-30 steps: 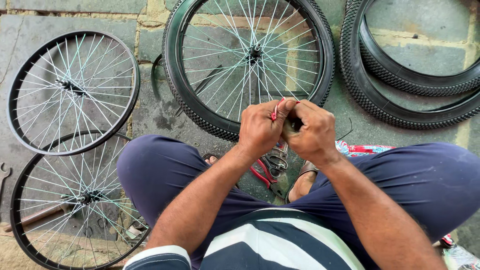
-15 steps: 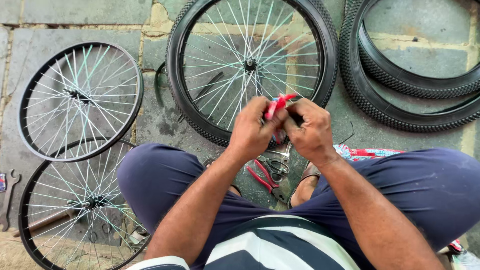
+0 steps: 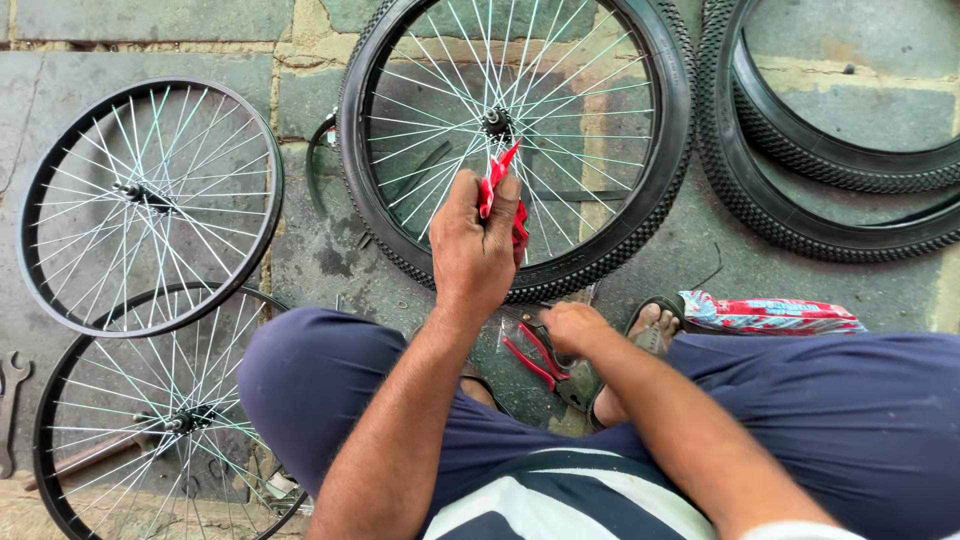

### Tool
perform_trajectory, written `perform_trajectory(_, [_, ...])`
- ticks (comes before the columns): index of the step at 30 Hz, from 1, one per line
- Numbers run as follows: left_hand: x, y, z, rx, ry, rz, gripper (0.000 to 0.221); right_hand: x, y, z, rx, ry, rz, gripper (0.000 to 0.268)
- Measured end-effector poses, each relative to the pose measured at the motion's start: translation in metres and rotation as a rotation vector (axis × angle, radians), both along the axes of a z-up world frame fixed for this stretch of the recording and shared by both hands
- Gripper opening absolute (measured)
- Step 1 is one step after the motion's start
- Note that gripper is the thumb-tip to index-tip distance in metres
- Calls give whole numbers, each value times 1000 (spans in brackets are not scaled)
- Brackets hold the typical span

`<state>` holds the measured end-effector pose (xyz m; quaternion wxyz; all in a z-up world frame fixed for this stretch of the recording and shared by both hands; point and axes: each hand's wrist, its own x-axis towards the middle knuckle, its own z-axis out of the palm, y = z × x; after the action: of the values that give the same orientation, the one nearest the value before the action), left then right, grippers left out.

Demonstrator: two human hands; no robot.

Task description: The person sits on the floor and installs a inner tube and tire onto a bicycle wheel by hand and using a tool.

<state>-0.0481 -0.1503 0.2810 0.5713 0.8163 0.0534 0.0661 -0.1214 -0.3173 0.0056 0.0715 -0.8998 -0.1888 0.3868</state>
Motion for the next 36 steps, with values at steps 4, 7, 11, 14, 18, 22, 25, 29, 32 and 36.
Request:
perform_trajectory(4, [-1,7,-1,175,-392,50,30,-4,18,-49,52,-127,-14,28])
perform_trajectory(7, [-4,11,-2,-48,-202,12,26,-21,25,-65,62,-211,5,22])
perform_trajectory(11, [6,15,-3,-157,-122,63,28,-21,24,-65,10,-107,-92,34])
perform_trajectory(14, [14,23,-12,-271,-59,110,31,-20,24,-52,44,7,-146,41])
perform_trajectory(18, [24,30,-23,-339,-33,167,36,-6,15,4,140,312,29,78])
perform_trajectory(22, [31,33,-25,-415,-97,132,37,24,-38,100,409,413,-277,57])
perform_trajectory(25, [25,30,-24,-358,-57,136,36,65,-70,165,788,159,-799,29])
perform_trajectory(29, [19,25,-15,-301,11,68,27,71,-44,209,1187,-66,-1110,23])
perform_trajectory(32, [14,26,-9,-279,-26,5,29,22,-16,215,903,170,-847,35])
perform_trajectory(36, [10,31,-11,-124,-110,-65,35,-21,-5,203,571,291,-438,50])
